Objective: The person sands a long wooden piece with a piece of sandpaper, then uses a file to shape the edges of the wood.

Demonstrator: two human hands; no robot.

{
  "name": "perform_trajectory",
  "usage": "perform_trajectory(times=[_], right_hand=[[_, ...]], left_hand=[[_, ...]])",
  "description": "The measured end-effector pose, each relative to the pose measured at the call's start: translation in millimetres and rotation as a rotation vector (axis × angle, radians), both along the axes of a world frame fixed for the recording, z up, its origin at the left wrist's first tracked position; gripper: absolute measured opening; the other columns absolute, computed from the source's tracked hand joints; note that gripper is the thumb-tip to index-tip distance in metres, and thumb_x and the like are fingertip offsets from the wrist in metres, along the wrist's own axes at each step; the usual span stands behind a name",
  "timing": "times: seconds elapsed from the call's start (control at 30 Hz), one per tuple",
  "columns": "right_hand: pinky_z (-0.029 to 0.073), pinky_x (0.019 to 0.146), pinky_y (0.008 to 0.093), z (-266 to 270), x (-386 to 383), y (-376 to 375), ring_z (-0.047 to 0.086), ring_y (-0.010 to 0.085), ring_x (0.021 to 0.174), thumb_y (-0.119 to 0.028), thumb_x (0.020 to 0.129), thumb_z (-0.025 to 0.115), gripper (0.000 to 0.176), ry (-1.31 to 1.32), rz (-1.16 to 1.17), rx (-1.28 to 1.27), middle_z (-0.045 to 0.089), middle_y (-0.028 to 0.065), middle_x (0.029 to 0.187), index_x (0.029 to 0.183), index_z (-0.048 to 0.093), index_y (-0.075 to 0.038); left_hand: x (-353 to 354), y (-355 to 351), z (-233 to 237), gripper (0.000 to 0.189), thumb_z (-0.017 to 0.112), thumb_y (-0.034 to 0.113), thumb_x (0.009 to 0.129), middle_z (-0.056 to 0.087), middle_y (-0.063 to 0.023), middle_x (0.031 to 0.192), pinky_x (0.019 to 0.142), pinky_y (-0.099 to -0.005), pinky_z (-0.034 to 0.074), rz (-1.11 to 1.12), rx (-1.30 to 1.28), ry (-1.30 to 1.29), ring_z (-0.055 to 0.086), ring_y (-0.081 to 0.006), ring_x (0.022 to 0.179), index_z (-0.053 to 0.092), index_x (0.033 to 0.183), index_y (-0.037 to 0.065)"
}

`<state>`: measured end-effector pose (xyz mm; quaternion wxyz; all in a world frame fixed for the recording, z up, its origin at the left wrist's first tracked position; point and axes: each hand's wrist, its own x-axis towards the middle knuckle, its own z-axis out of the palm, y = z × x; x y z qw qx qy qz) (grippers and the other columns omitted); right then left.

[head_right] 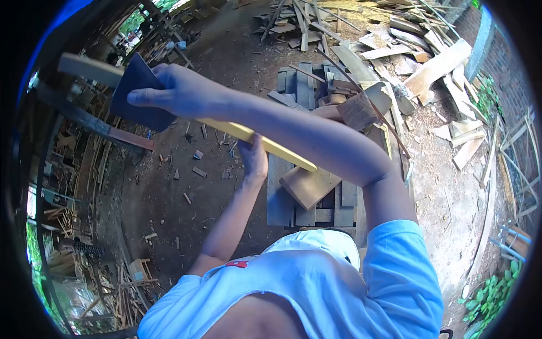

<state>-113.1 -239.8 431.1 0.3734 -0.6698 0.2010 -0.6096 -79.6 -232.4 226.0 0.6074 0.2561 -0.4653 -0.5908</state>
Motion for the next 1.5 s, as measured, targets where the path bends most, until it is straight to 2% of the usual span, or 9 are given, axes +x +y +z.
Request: perform_trajectory(times=[0.47,0.8,0.87,0.97,1.0,1.07,1.3,1.4,1.5], right_hand=[[0.048,0.064,0.0211,-271,-189,96,0.060,0.0063,0.069,-0.035,0.092,0.060,0.037,-0.498,-0.730,0.756,0.067,0.0024,0.079,0.096,0.066,0.001],[0.045,0.062,0.0338,-344,-178,130,0.058,0.0186,0.059,-0.036,0.091,0.057,0.035,0.205,-1.041,0.983,0.063,0.0115,0.067,0.095,0.067,-0.003],[0.045,0.060,0.0348,-368,-164,123,0.058,0.0177,0.058,-0.035,0.091,0.057,0.035,0.240,-1.081,0.884,0.062,0.0109,0.065,0.092,0.066,-0.002],[0.047,0.063,0.0388,-403,-135,109,0.064,0.0245,0.062,-0.036,0.091,0.057,0.037,0.159,-1.018,0.813,0.064,0.0157,0.067,0.090,0.066,0.000],[0.047,0.066,0.0372,-398,-126,102,0.066,0.0259,0.072,-0.032,0.092,0.056,0.033,0.335,-0.887,1.155,0.066,0.0187,0.075,0.098,0.066,-0.001],[0.049,0.073,0.0360,-359,-79,99,0.067,0.0259,0.083,-0.022,0.091,0.056,0.026,0.180,-1.092,0.766,0.067,0.0181,0.092,0.108,0.063,-0.002],[0.045,0.098,0.0348,-277,-36,99,0.058,0.0283,0.113,-0.003,0.086,0.060,0.033,0.088,-0.822,0.261,0.060,0.0139,0.121,0.119,0.059,-0.006],[0.048,0.070,0.0349,-360,-83,86,0.067,0.0221,0.081,-0.019,0.095,0.051,0.023,0.056,-0.903,0.719,0.068,0.0143,0.087,0.111,0.062,-0.006],[0.049,0.079,0.0342,-368,-96,78,0.066,0.0269,0.090,-0.016,0.093,0.053,0.024,0.182,-0.899,0.897,0.068,0.0161,0.094,0.113,0.062,-0.005]], left_hand=[[35,2,-43,0.030,0.065,0.034,0.087,0.051,-0.0007,0.082,0.100,-0.0475,0.044,-0.011,0.213,0.062,0.054,-0.0146,0.090,0.048,0.084,0.010],[35,10,18,0.042,0.066,0.040,0.085,0.055,-0.0076,0.113,0.107,-0.0503,0.034,-0.063,-0.266,-0.196,0.053,-0.0231,0.114,0.048,0.111,0.012],[48,7,59,0.045,0.047,0.052,0.092,0.061,-0.0084,0.099,0.111,-0.0487,0.030,0.005,-0.271,-0.077,0.057,-0.0246,0.109,0.049,0.113,0.012],[67,-4,86,0.042,0.043,0.050,0.096,0.035,0.0042,0.051,0.063,-0.0273,0.044,-0.094,-0.199,0.037,0.042,-0.0081,0.052,0.045,0.070,0.016],[64,0,88,0.042,0.043,0.050,0.096,0.035,0.0042,0.051,0.063,-0.0273,0.044,-0.092,-0.203,0.034,0.042,-0.0081,0.052,0.045,0.070,0.016],[52,6,93,0.045,0.041,0.050,0.096,0.025,0.0059,0.047,0.047,-0.0232,0.030,0.164,-0.129,0.011,0.027,-0.0069,0.042,0.035,0.065,0.018],[56,5,89,0.042,0.045,0.045,0.096,0.025,0.0066,0.047,0.044,-0.0212,0.029,0.322,-0.091,0.015,0.026,-0.0045,0.041,0.036,0.064,0.019],[67,2,80,0.042,0.045,0.045,0.096,0.025,0.0069,0.047,0.044,-0.0213,0.028,0.351,-0.068,0.046,0.026,-0.0045,0.041,0.036,0.065,0.019],[69,3,79,0.042,0.045,0.045,0.096,0.024,0.0069,0.047,0.044,-0.0216,0.028,0.371,-0.075,0.035,0.025,-0.0046,0.041,0.036,0.065,0.019]])
